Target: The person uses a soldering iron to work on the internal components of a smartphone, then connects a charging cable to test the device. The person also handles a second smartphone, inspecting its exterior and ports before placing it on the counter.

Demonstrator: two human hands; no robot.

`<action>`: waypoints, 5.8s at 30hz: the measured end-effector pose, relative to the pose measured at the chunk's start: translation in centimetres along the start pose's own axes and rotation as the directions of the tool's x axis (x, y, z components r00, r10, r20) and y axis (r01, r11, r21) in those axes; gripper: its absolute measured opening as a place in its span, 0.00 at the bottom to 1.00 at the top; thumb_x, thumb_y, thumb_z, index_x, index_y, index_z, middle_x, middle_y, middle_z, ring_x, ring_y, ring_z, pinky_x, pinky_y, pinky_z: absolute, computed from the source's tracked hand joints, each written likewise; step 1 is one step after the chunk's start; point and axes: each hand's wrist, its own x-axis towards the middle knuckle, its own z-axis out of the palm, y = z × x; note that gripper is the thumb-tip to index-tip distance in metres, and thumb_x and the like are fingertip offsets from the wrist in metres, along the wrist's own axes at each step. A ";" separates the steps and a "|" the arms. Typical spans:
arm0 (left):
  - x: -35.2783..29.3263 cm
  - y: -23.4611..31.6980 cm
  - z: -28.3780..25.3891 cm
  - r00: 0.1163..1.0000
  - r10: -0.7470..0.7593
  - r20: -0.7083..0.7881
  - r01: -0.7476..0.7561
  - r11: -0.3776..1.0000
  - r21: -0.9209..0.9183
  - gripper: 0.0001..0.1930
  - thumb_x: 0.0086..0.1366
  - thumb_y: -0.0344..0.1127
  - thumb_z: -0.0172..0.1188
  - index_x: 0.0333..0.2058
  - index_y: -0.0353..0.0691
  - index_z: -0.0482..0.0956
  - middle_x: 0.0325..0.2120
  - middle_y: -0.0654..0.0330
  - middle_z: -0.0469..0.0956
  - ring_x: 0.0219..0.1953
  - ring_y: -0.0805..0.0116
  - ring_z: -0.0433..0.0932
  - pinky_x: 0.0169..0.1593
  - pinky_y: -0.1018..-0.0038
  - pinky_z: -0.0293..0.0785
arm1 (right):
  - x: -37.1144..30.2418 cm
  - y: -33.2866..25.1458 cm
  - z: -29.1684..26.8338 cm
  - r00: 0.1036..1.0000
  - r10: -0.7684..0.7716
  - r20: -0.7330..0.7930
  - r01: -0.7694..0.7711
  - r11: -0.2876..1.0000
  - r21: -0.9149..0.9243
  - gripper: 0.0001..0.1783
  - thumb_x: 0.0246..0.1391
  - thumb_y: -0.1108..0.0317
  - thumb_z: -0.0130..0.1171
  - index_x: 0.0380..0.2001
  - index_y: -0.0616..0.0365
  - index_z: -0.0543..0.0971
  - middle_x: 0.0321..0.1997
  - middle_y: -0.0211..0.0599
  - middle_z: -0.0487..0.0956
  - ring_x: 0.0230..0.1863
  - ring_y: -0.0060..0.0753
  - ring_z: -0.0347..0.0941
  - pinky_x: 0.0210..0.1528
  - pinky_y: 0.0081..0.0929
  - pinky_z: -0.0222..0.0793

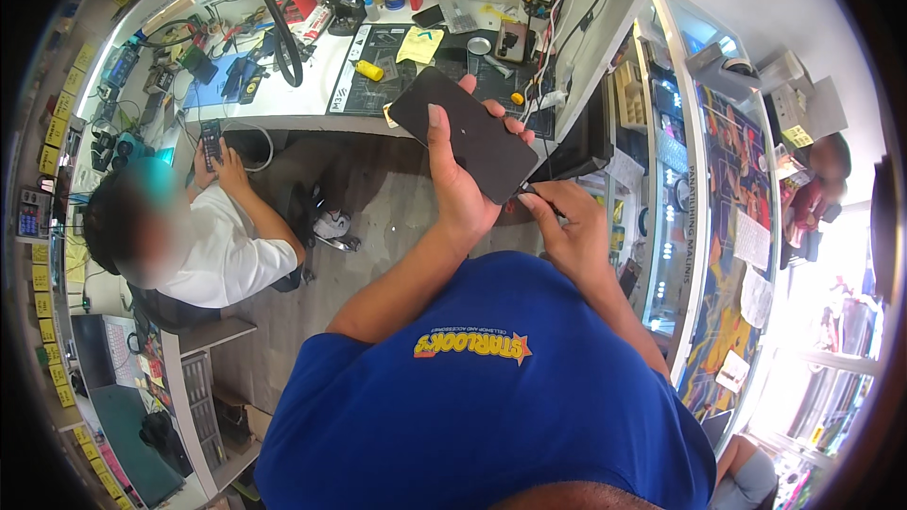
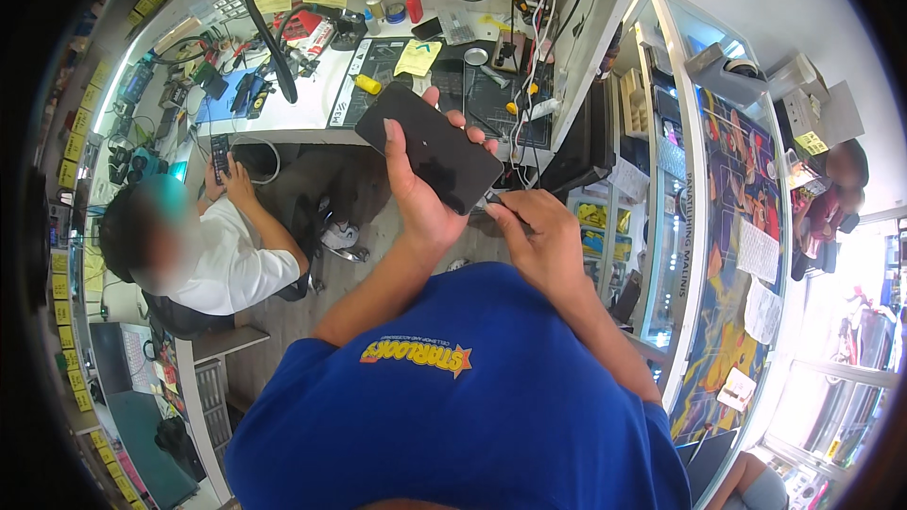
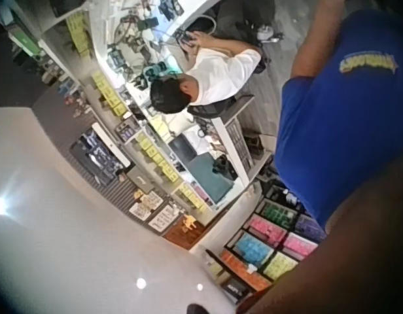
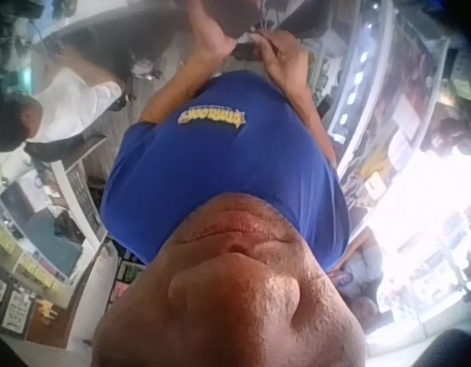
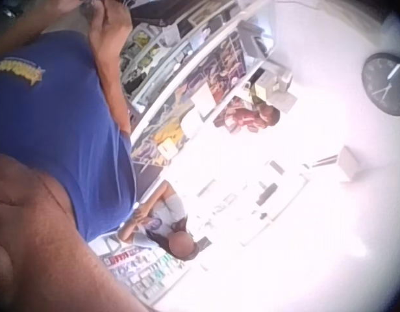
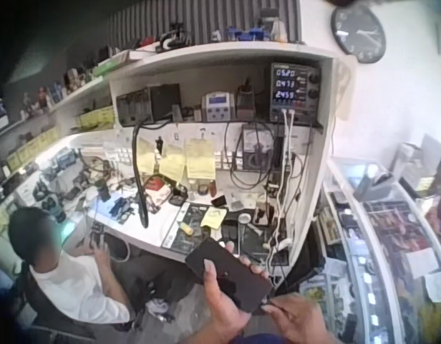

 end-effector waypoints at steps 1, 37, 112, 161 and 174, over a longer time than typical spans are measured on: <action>0.1 0.0 -0.2 1.000 0.000 0.003 0.000 1.000 -0.018 0.39 0.78 0.71 0.47 0.71 0.46 0.65 0.46 0.61 0.77 0.46 0.62 0.80 0.58 0.50 0.78 | 0.1 -0.3 -0.1 1.000 0.004 0.009 -0.004 1.000 -0.002 0.07 0.60 0.71 0.72 0.39 0.64 0.87 0.35 0.44 0.87 0.35 0.45 0.81 0.40 0.36 0.76; 3.2 6.7 -4.7 0.999 -0.037 0.022 0.040 0.984 -0.171 0.44 0.74 0.77 0.44 0.69 0.43 0.73 0.47 0.57 0.82 0.45 0.58 0.83 0.52 0.55 0.81 | 0.6 1.3 -3.8 0.999 -0.006 -0.044 0.001 0.995 -0.101 0.15 0.67 0.59 0.69 0.45 0.59 0.89 0.38 0.46 0.88 0.40 0.44 0.85 0.45 0.37 0.79; 1.4 15.9 -15.1 0.993 0.112 -0.029 -0.114 0.990 -0.087 0.53 0.71 0.83 0.38 0.71 0.37 0.67 0.54 0.50 0.80 0.51 0.47 0.84 0.58 0.41 0.80 | -6.5 16.2 -16.7 0.679 0.269 -0.684 -0.636 0.681 -0.363 0.24 0.73 0.50 0.60 0.43 0.62 0.90 0.37 0.33 0.88 0.39 0.28 0.81 0.45 0.30 0.74; 15.6 23.2 -43.8 0.899 0.196 -0.392 -0.252 0.963 -0.097 0.36 0.78 0.65 0.42 0.64 0.37 0.73 0.61 0.42 0.78 0.53 0.45 0.82 0.59 0.44 0.79 | 0.8 17.9 -16.8 0.533 0.302 -0.791 -0.636 0.759 -0.139 0.30 0.70 0.41 0.58 0.44 0.61 0.89 0.38 0.32 0.85 0.39 0.28 0.77 0.39 0.27 0.69; 16.3 24.8 -45.7 0.897 0.195 -0.397 -0.239 0.969 -0.065 0.41 0.80 0.72 0.33 0.67 0.39 0.71 0.56 0.42 0.81 0.51 0.43 0.83 0.58 0.43 0.80 | 1.1 18.6 -16.2 0.412 0.367 -0.834 -0.580 0.812 0.071 0.34 0.70 0.43 0.60 0.53 0.72 0.85 0.52 0.47 0.87 0.54 0.40 0.82 0.55 0.38 0.72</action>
